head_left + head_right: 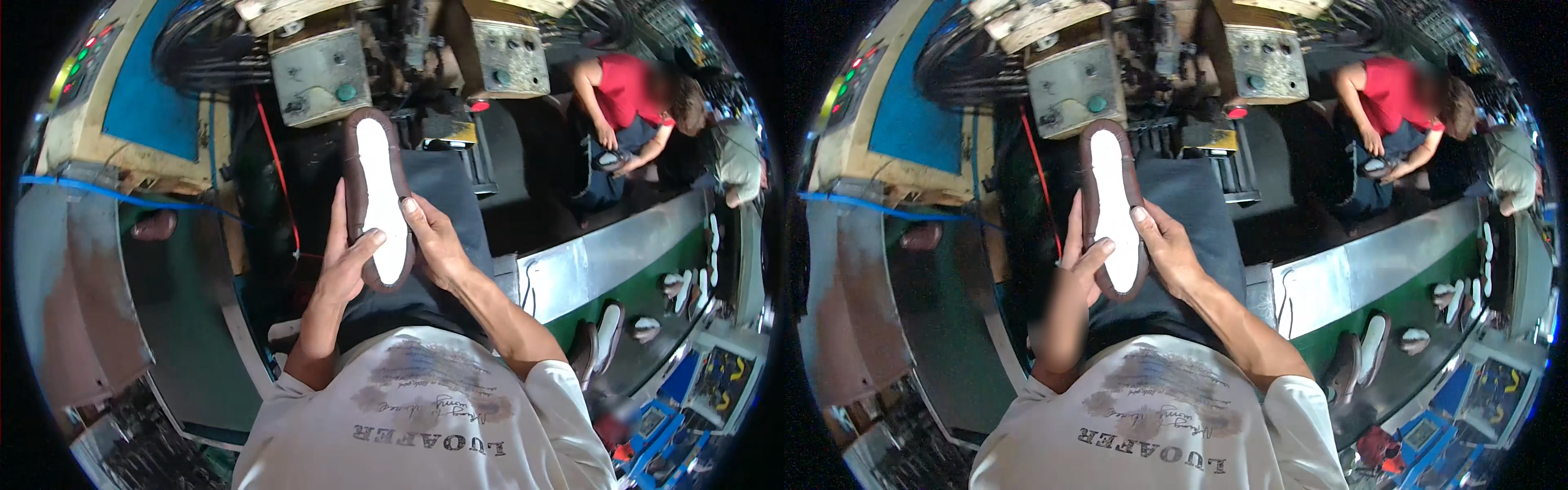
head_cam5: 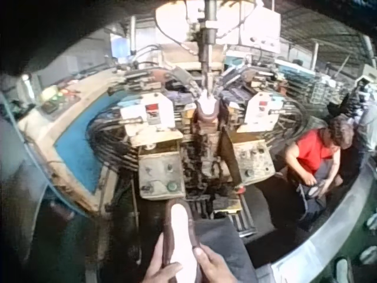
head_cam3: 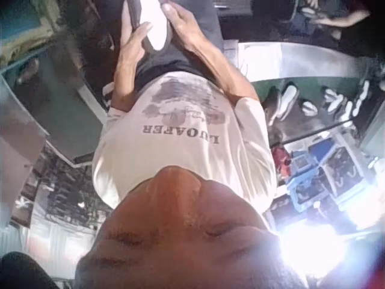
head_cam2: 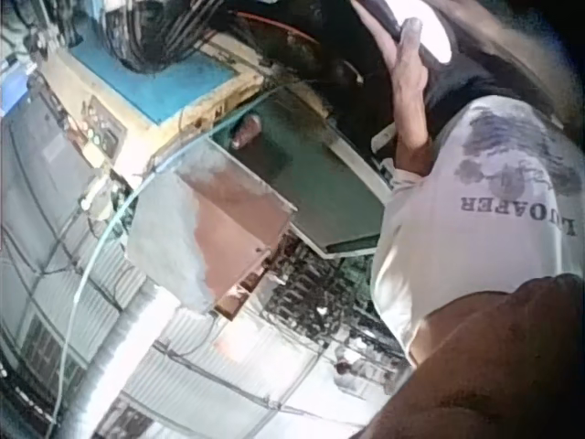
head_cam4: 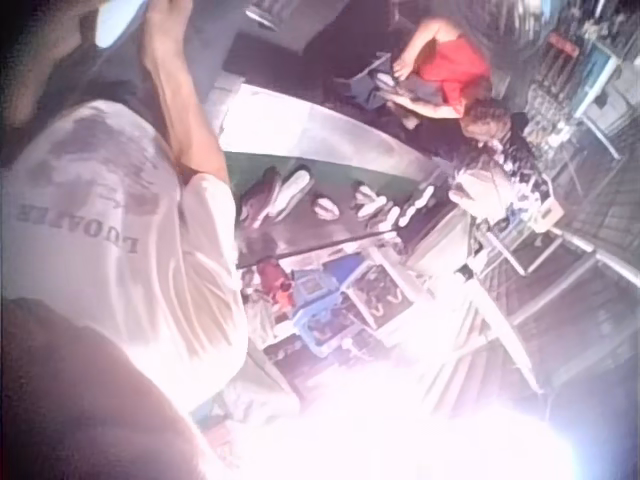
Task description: The worker is placing shoe components into an industrial machine for lasting and removing they from a conveyor belt.
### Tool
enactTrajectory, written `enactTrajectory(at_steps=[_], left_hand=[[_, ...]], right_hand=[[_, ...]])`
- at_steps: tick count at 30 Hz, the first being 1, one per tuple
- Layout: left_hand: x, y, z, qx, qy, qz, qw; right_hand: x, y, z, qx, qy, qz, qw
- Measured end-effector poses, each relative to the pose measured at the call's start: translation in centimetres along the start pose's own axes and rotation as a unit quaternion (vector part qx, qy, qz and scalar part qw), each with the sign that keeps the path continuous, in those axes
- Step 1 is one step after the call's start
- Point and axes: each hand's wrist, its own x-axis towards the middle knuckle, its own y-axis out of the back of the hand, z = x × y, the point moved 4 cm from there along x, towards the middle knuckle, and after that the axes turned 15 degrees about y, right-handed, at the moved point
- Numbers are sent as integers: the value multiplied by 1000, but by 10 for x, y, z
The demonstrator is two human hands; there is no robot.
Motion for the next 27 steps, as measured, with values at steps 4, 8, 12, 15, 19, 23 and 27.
enactTrajectory(at_steps=[4, 8, 12, 15, 19, 23, 27], left_hand=[[-26, 31, -6, 217, -23, 122, 968], [-59, 43, -1, 301, -32, 199, 932], [-70, 67, -9, 309, -62, 221, 923], [-76, 79, -25, 291, -61, 261, 919], [-93, 88, -24, 359, -34, 292, 886], [-103, 116, -25, 328, -6, 250, 911], [-125, 124, -20, 296, 8, 298, 907]], right_hand=[[0, -39, 12, -101, 16, -53, 993], [5, -64, 25, -269, 82, -159, 946], [14, -57, 59, -188, -57, -190, 962], [4, -80, 69, -160, -2, -210, 964], [1, -88, 77, -238, 104, -285, 923], [4, -84, 95, -294, -29, -258, 920], [1, -94, 114, -340, -39, -265, 902]])
